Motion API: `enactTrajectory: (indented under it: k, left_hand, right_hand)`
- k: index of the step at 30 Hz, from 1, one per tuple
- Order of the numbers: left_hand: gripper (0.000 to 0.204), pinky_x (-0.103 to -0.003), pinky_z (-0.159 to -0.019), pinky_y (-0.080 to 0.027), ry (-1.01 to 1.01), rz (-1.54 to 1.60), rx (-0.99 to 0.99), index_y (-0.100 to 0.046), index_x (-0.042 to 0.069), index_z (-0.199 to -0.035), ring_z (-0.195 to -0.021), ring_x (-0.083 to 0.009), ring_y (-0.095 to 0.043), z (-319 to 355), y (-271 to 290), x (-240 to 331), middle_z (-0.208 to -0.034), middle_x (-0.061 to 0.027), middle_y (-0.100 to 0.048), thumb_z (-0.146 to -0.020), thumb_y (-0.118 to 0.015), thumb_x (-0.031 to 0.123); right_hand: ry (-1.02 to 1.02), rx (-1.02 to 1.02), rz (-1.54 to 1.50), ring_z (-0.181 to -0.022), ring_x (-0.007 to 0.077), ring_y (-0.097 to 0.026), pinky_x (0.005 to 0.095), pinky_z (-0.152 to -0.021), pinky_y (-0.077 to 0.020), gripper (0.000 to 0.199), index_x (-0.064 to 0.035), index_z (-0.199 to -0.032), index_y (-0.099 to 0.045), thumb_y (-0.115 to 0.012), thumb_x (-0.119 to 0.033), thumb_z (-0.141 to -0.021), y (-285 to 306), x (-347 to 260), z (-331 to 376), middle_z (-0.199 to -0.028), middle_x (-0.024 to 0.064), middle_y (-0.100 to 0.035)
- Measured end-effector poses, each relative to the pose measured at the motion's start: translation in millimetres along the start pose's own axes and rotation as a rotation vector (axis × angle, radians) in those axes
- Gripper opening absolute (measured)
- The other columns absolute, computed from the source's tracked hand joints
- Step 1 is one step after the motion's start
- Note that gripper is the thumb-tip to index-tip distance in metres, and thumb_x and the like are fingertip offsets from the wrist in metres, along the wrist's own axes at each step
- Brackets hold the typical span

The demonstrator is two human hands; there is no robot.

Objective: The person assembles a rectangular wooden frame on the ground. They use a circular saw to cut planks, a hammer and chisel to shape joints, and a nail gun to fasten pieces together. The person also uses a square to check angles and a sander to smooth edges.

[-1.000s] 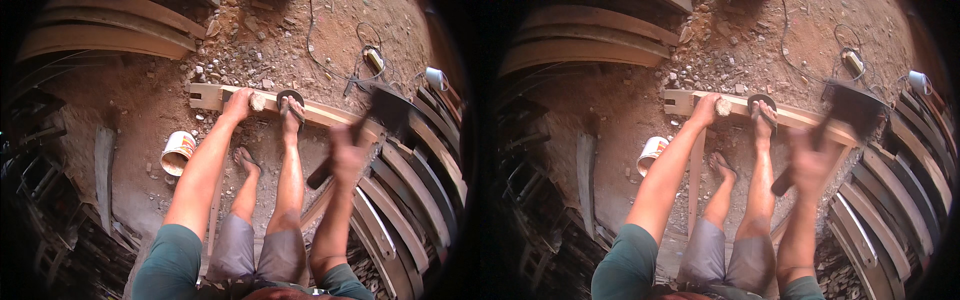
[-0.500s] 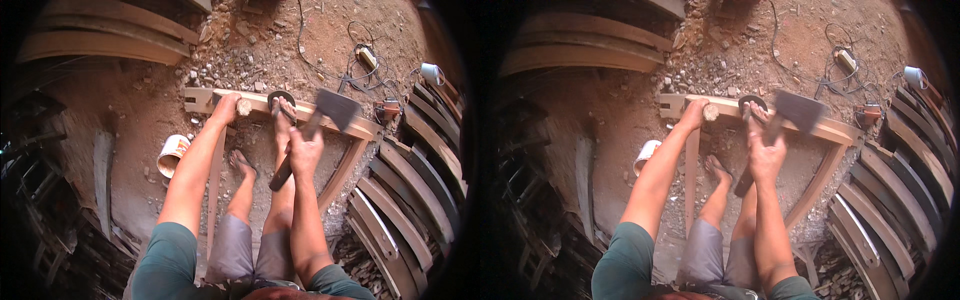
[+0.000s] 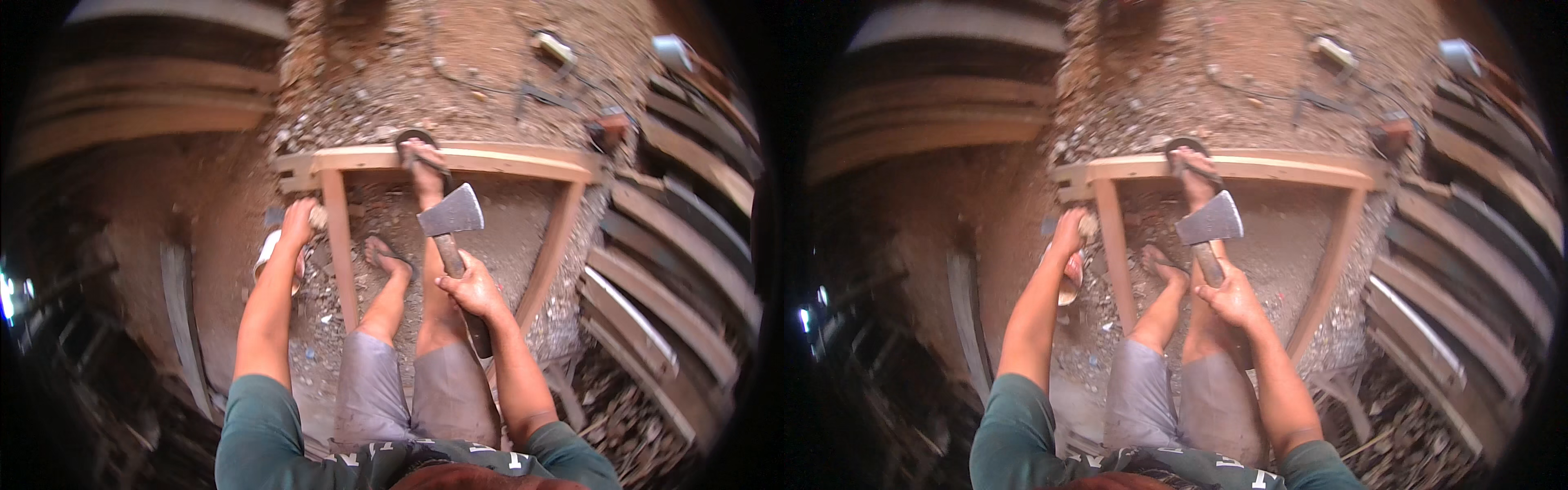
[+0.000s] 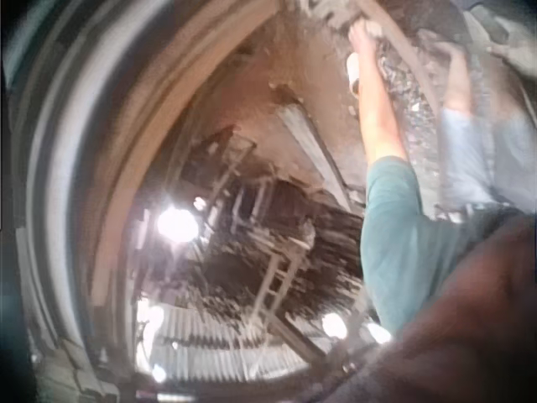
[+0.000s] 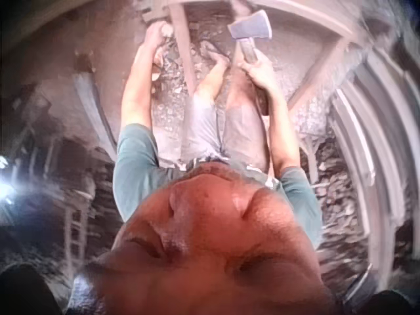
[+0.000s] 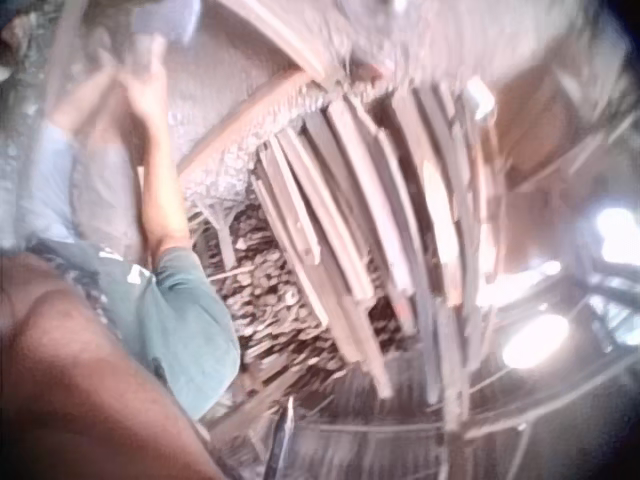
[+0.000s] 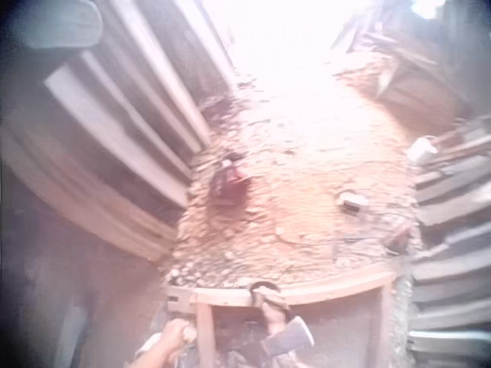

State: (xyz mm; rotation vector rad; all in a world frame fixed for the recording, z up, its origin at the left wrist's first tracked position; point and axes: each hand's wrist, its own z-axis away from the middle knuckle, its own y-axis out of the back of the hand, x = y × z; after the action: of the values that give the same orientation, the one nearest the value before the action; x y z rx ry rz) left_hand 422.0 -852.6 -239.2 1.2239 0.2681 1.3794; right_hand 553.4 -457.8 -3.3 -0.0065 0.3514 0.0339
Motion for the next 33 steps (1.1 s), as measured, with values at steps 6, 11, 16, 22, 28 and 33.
enactTrajectory:
  k: [6, 11, 16, 22, 28, 33]
  left_hand:
    - [0.031, -0.045, -0.088, -0.052, -0.031, 0.072, -0.002, -0.072, 0.008, -0.099, -0.097, -0.0391, -0.064, 24, 19, 143, -0.098, -0.0157, -0.071, -0.069, -0.076, 0.002]
    - [0.032, -0.045, -0.088, -0.052, -0.222, 0.226, -0.136, -0.071, 0.010, -0.099, -0.097, -0.0372, -0.065, 22, 51, 325, -0.098, -0.0133, -0.072, -0.069, -0.079, 0.004]
    - [0.033, -0.047, -0.085, -0.049, -0.464, 0.183, -0.202, -0.068, 0.012, -0.104, -0.100, -0.0371, -0.064, -8, 2, 464, -0.099, -0.0128, -0.069, -0.072, -0.077, 0.010]
    - [0.036, -0.047, -0.085, -0.051, -0.537, 0.333, -0.343, -0.067, 0.009, -0.105, -0.100, -0.0397, -0.064, -80, -102, 643, -0.100, -0.0157, -0.069, -0.070, -0.076, 0.007]
    - [0.021, -0.047, -0.078, -0.051, -0.646, 0.254, -0.391, -0.062, 0.007, -0.084, -0.089, -0.0402, -0.063, -135, -194, 797, -0.089, -0.0161, -0.066, -0.069, -0.077, 0.009]
    - [0.026, -0.049, -0.081, -0.049, -0.679, 0.307, -0.300, -0.060, 0.006, -0.089, -0.093, -0.0421, -0.061, -196, -273, 866, -0.091, -0.0180, -0.064, -0.069, -0.076, 0.007]
  right_hand:
    - [-0.066, 0.409, -0.222, -0.053, 0.0135, -0.057, 0.0316, -0.045, -0.0475, 0.062, 0.0014, -0.138, -0.049, -0.078, -0.010, -0.083, 100, 102, 108, -0.074, 0.0054, -0.061]
    - [-0.123, 0.584, -0.262, -0.051, 0.0126, -0.056, 0.0304, -0.044, -0.0484, 0.050, -0.0019, -0.131, -0.056, -0.075, -0.006, -0.085, 176, 172, 212, -0.077, 0.0050, -0.062]
    - [-0.125, 0.678, -0.333, -0.051, 0.0130, -0.056, 0.0306, -0.044, -0.0482, 0.048, -0.0020, -0.130, -0.057, -0.073, -0.005, -0.086, 252, 227, 259, -0.079, 0.0059, -0.064]
    - [-0.139, 0.658, -0.434, -0.049, 0.0130, -0.056, 0.0313, -0.042, -0.0463, 0.041, 0.0013, -0.125, -0.055, -0.072, -0.005, -0.087, 355, 290, 247, -0.070, 0.0057, -0.062]
    - [-0.208, 0.545, -0.512, -0.047, 0.0120, -0.054, 0.0313, -0.040, -0.0472, 0.033, -0.0038, -0.113, -0.055, -0.073, -0.004, -0.085, 455, 356, 231, -0.070, 0.0022, -0.057]
    - [-0.233, 0.503, -0.568, -0.047, 0.0123, -0.053, 0.0312, -0.040, -0.0467, 0.031, -0.0047, -0.111, -0.054, -0.073, -0.004, -0.086, 521, 392, 214, -0.070, 0.0027, -0.056]
